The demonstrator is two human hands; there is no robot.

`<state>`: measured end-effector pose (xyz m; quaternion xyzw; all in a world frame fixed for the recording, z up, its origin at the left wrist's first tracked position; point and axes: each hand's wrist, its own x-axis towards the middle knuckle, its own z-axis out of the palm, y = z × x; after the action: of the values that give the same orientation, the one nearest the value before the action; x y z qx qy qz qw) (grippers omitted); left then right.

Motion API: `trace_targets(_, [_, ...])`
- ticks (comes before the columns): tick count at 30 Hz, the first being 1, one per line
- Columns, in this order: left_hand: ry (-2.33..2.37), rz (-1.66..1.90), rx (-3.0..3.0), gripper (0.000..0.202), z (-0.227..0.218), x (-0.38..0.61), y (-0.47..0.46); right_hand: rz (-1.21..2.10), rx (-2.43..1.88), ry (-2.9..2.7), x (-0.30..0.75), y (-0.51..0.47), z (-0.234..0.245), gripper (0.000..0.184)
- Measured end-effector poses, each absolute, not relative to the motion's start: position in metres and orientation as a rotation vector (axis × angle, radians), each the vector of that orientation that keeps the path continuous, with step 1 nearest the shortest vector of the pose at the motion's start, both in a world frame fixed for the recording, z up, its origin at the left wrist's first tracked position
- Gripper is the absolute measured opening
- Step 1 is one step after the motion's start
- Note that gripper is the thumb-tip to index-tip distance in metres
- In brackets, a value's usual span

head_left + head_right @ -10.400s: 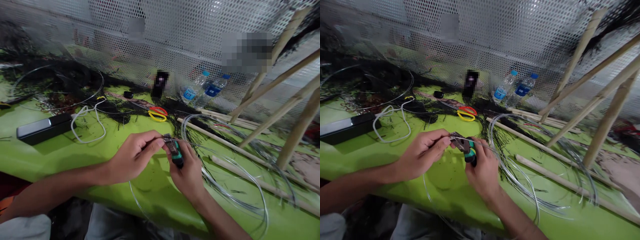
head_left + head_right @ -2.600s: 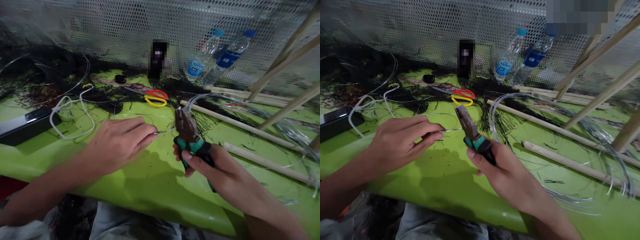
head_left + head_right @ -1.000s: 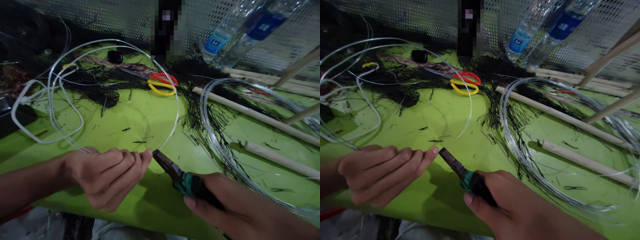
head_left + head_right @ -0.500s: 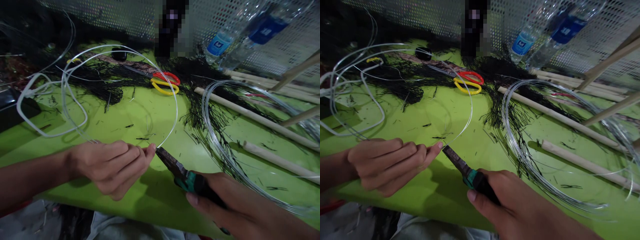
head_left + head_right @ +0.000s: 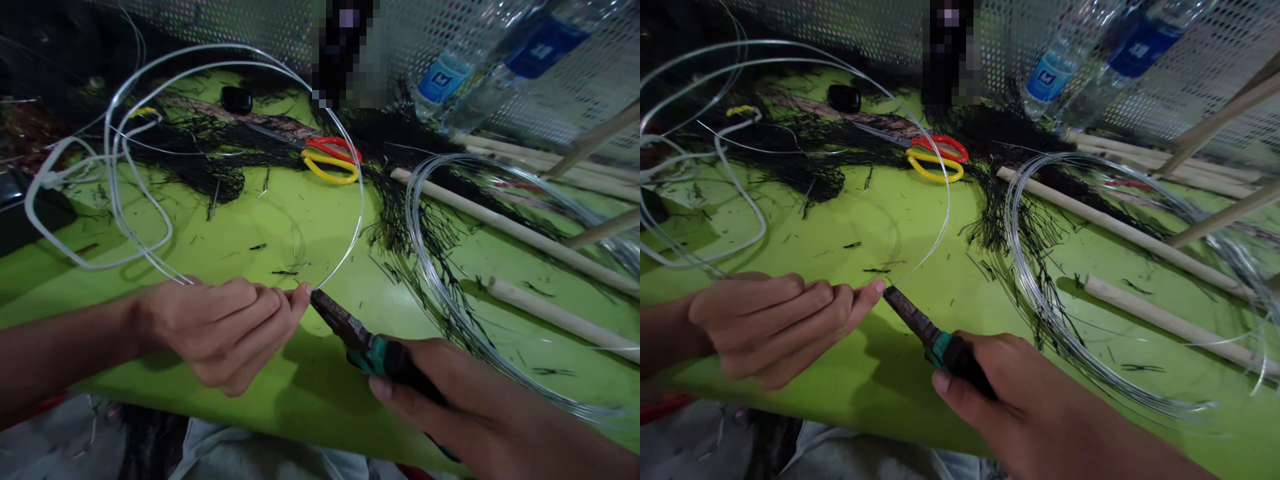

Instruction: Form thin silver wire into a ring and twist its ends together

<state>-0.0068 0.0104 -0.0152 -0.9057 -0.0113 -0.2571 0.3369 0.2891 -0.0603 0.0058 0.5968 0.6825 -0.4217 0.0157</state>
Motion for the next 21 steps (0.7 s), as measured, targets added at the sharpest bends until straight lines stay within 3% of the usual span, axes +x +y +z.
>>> trace_targets(6, [0.009,-0.620,-2.289,0.016,-0.012,-0.007,0.012,-1.359,1.882,2.171,0.288,-0.063,0.001,0.040])
trace_targets(15, [-0.322,-0.849,-2.288,0.015,-0.009,-0.003,0.000,-1.366,1.820,2.273,0.269,-0.060,0.008,0.028])
trace_targets(21, [-0.495,-1.028,-2.202,0.029,-0.009,-0.001,-0.008,-1.465,1.759,2.400,0.256,-0.061,0.013,0.023])
